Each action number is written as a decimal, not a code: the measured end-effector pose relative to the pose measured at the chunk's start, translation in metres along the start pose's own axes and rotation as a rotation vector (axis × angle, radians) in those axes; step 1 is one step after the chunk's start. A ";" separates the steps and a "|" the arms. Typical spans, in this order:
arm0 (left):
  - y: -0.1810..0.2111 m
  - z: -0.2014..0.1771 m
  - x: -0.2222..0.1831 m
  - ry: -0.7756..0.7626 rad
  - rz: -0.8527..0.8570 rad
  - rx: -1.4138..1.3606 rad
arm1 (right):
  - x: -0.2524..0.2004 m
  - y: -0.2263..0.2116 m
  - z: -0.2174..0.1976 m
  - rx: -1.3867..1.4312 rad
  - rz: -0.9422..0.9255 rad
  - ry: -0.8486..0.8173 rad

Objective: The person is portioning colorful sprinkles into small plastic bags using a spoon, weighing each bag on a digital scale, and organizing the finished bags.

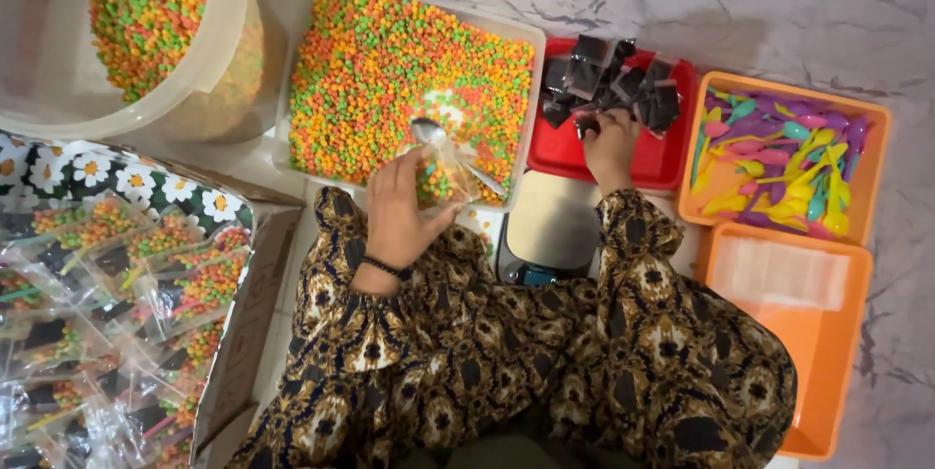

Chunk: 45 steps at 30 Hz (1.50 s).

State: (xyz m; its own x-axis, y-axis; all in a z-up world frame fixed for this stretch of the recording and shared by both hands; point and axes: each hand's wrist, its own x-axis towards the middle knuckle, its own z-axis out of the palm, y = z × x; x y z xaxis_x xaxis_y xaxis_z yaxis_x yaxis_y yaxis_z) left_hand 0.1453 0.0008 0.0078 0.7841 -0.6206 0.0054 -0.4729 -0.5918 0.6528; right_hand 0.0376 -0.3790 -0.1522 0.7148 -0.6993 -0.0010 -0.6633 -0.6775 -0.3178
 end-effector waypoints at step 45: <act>0.017 0.006 -0.061 0.165 0.319 0.125 | -0.215 -0.209 -0.170 0.980 -0.064 0.165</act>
State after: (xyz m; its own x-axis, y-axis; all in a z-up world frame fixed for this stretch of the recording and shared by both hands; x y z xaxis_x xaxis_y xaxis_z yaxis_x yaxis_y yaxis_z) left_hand 0.0872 0.0257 0.0138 0.6387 -0.6989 0.3219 -0.7413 -0.4468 0.5009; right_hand -0.0148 -0.1261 0.0754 0.6538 -0.7413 0.1515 -0.0958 -0.2798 -0.9553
